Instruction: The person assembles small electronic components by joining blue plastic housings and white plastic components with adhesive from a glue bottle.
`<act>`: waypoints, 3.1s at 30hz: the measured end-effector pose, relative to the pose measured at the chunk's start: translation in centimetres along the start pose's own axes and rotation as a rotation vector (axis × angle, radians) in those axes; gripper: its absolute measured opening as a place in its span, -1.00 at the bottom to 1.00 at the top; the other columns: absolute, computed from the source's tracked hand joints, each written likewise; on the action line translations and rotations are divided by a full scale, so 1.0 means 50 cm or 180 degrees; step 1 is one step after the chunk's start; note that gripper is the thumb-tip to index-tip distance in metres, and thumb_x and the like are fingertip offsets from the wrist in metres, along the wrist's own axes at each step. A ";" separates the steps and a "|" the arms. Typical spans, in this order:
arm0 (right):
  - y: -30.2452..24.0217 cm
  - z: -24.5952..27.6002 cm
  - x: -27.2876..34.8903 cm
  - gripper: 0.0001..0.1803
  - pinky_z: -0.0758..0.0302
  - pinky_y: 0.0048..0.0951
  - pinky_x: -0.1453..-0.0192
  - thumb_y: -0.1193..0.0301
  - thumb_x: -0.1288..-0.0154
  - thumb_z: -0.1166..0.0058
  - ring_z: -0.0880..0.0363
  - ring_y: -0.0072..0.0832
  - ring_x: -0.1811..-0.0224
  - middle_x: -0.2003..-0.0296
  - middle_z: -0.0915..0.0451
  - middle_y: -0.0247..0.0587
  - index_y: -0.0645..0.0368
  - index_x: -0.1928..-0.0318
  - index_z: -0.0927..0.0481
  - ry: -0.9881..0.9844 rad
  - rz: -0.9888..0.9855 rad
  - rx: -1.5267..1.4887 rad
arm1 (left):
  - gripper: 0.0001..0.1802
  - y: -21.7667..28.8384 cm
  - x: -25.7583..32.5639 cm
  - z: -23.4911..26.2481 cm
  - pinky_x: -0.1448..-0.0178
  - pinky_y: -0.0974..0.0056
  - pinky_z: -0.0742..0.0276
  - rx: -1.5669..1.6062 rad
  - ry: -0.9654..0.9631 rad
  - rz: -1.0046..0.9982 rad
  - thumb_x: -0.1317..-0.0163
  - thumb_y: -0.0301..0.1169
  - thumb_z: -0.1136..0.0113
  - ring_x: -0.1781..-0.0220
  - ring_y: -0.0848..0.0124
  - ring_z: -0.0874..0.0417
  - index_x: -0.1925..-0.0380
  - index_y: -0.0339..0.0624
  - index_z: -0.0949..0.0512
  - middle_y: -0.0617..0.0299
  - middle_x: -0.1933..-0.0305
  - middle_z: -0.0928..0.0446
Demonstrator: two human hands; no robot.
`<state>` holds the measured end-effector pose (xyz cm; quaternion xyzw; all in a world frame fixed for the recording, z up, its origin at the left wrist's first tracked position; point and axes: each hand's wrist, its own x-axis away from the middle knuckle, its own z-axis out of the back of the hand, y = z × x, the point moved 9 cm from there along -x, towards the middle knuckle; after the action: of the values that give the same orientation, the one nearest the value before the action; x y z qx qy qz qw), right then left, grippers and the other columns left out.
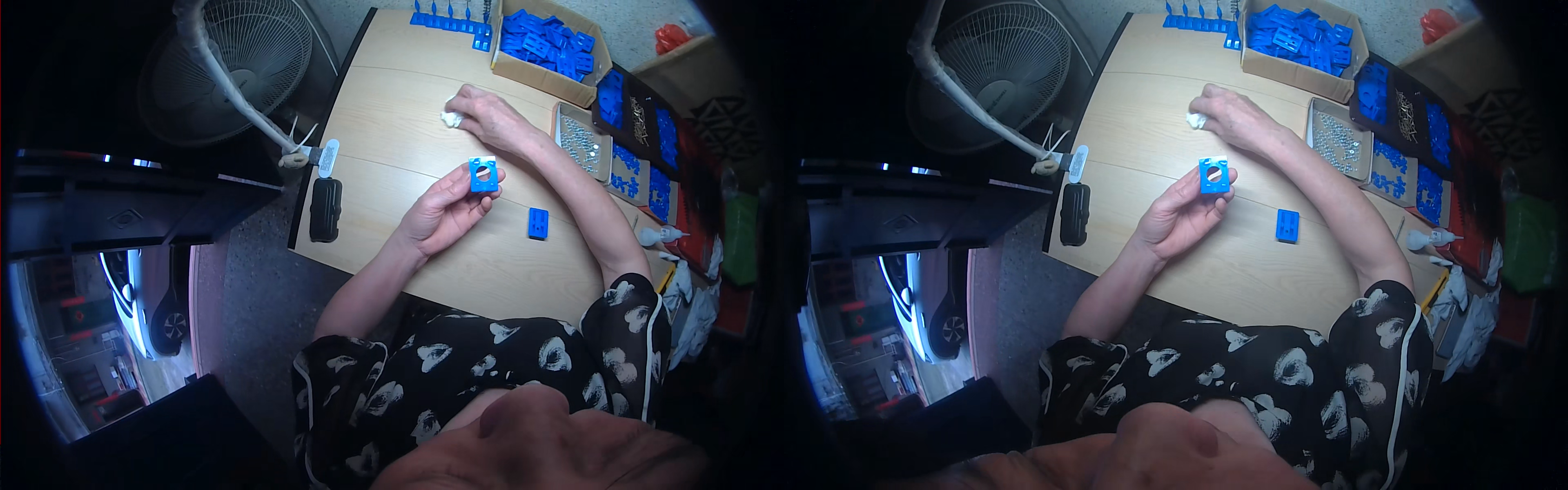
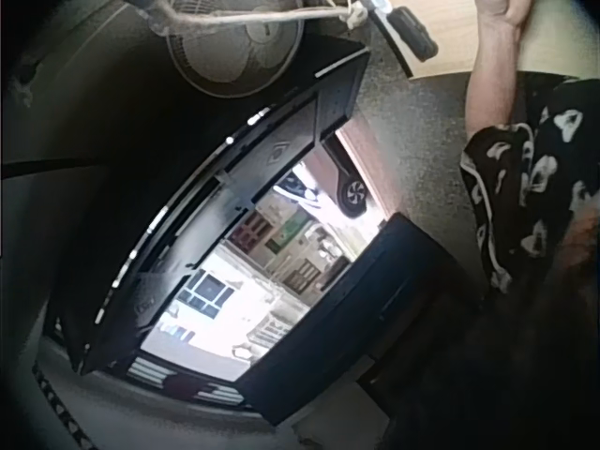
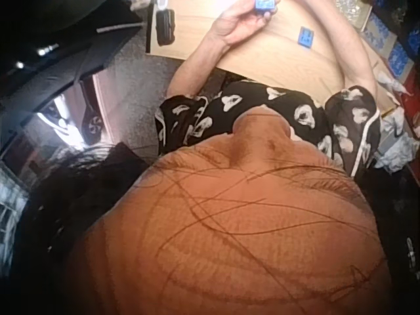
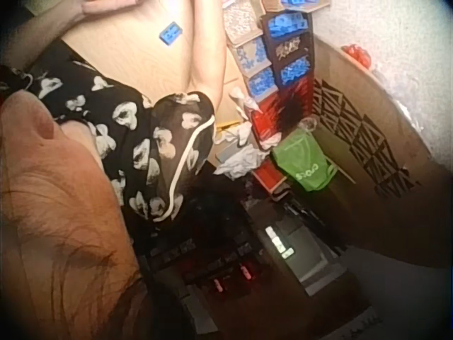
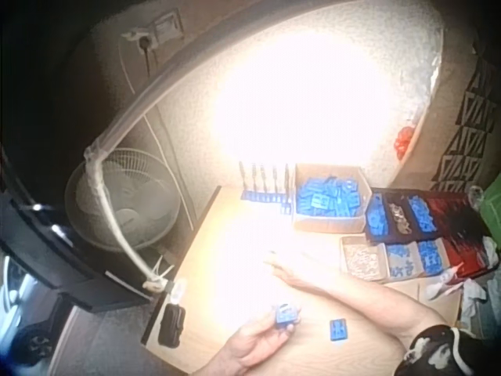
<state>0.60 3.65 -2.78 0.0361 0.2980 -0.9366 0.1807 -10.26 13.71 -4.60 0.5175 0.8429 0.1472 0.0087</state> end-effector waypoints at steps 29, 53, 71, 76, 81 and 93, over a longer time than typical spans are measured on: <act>-0.057 0.143 0.220 -0.64 -0.43 -0.51 -0.15 0.50 -0.35 -0.14 -0.54 -0.56 -0.02 0.06 -0.59 -0.18 0.35 -0.11 -0.46 0.2001 -0.0802 -0.3957 | -0.51 0.015 -0.044 -0.004 -0.24 0.32 -0.48 -0.0111 -0.0126 -0.0067 -0.48 -0.35 0.05 -0.17 0.33 -0.53 -0.32 -0.31 -0.19 -0.03 -0.24 -0.41; -0.062 0.138 0.211 -0.66 -0.42 -0.48 -0.14 0.50 -0.35 -0.14 -0.54 -0.55 0.00 0.06 -0.59 -0.18 0.33 -0.10 -0.46 0.2025 -0.0892 -0.3981 | -0.54 0.012 -0.046 0.003 -0.22 0.31 -0.50 0.0001 -0.0143 -0.0019 -0.46 -0.42 0.05 -0.18 0.30 -0.55 -0.30 -0.30 -0.23 -0.04 -0.25 -0.43; -0.069 0.146 0.215 -0.66 -0.43 -0.50 -0.13 0.51 -0.35 -0.14 -0.55 -0.57 0.00 0.06 -0.60 -0.18 0.33 -0.10 -0.45 0.2206 -0.0790 -0.4095 | -0.52 0.011 -0.045 -0.002 -0.24 0.29 -0.46 -0.0081 -0.0207 -0.0029 -0.46 -0.38 0.02 -0.16 0.32 -0.53 -0.32 -0.27 -0.22 -0.02 -0.25 -0.43; -0.079 0.140 0.208 -0.66 -0.44 -0.51 -0.12 0.52 -0.35 -0.14 -0.55 -0.57 0.01 0.07 -0.60 -0.17 0.33 -0.10 -0.45 0.2090 -0.0844 -0.4032 | -0.52 0.008 -0.047 -0.001 -0.25 0.28 -0.43 -0.0215 -0.0182 -0.0022 -0.45 -0.37 0.01 -0.16 0.33 -0.53 -0.31 -0.27 -0.24 0.04 -0.18 -0.46; -0.085 0.136 0.204 -0.66 -0.46 -0.51 -0.10 0.52 -0.35 -0.14 -0.56 -0.58 0.03 0.10 -0.62 -0.19 0.34 -0.09 -0.46 0.1973 -0.0861 -0.3914 | -0.47 0.005 -0.048 0.000 -0.25 0.26 -0.44 -0.0319 -0.0198 0.0011 -0.42 -0.35 -0.06 -0.17 0.30 -0.52 -0.31 -0.28 -0.21 0.09 -0.16 -0.45; -0.089 0.129 0.198 -0.65 -0.46 -0.51 -0.11 0.49 -0.35 -0.16 -0.57 -0.57 0.03 0.10 -0.63 -0.16 0.35 -0.09 -0.47 0.1827 -0.0947 -0.3714 | -0.54 0.009 -0.044 -0.009 -0.22 0.30 -0.44 -0.0369 -0.0101 -0.0026 -0.45 -0.35 -0.01 -0.11 0.38 -0.54 -0.29 -0.26 -0.27 0.11 -0.12 -0.47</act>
<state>-9.98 0.20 3.19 0.1388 0.7940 -0.5900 -0.0470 -8.92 11.85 -4.37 0.5150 0.8348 0.1875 0.0525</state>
